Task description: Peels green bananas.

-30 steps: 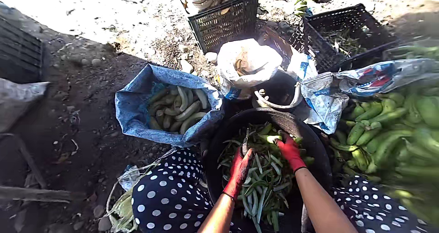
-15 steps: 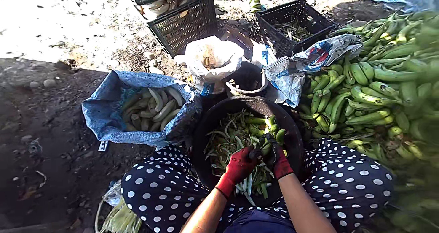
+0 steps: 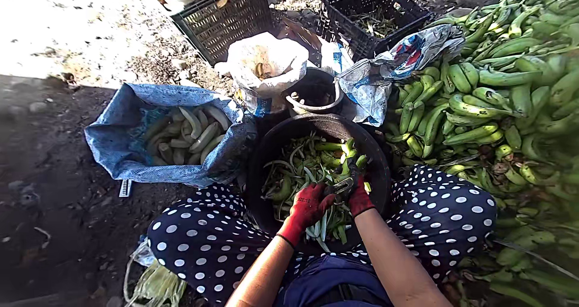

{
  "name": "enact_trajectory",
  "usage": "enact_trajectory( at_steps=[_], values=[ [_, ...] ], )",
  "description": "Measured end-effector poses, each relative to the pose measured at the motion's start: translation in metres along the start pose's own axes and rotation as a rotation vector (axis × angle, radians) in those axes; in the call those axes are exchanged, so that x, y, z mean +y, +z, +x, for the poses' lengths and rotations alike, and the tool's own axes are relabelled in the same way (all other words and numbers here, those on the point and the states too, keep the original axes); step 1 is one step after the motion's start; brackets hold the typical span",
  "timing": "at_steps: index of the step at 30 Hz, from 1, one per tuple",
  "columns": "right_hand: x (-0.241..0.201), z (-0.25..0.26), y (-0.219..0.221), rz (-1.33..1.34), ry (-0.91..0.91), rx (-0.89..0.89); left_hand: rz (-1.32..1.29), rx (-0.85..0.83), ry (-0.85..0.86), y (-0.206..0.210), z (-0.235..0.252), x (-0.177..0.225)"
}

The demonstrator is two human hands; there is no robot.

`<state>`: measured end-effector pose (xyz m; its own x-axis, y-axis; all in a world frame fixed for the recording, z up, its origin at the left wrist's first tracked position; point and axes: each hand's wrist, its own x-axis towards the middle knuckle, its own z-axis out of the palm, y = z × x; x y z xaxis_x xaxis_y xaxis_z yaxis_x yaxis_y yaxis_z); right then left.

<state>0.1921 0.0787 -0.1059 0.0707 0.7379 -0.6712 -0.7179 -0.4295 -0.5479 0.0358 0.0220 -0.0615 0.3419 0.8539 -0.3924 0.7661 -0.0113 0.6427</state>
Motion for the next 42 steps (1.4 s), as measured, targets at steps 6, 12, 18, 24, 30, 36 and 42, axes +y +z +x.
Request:
enact_trajectory(
  at_steps=[6, 12, 18, 24, 30, 36, 42],
  values=[
    [0.009, -0.013, 0.003, 0.054, 0.054, -0.057, -0.024, 0.048, 0.033, 0.004, 0.003, -0.010],
    [-0.007, -0.011, 0.002, -0.046, 0.117, -0.070, -0.232, 0.072, -0.097, 0.008, 0.010, -0.049],
    [-0.015, -0.007, -0.001, -0.320, 0.156, -0.093, -0.135, -0.038, 0.070, 0.002, 0.002, -0.022],
    [0.009, -0.036, 0.007, -0.555, 0.142, -0.221, -0.150, 0.273, -0.273, -0.003, 0.020, -0.041],
    [-0.003, -0.021, -0.002, -0.473, 0.139, -0.250, -0.373, 0.218, -0.172, -0.009, 0.014, -0.040],
    [-0.004, -0.006, 0.000, -0.496, 0.050, -0.141, -0.315, 0.117, -0.054, 0.008, 0.002, -0.029],
    [0.005, -0.035, 0.006, -0.537, 0.254, -0.313, -0.275, 0.397, -0.312, -0.019, 0.018, -0.051]
  ],
)
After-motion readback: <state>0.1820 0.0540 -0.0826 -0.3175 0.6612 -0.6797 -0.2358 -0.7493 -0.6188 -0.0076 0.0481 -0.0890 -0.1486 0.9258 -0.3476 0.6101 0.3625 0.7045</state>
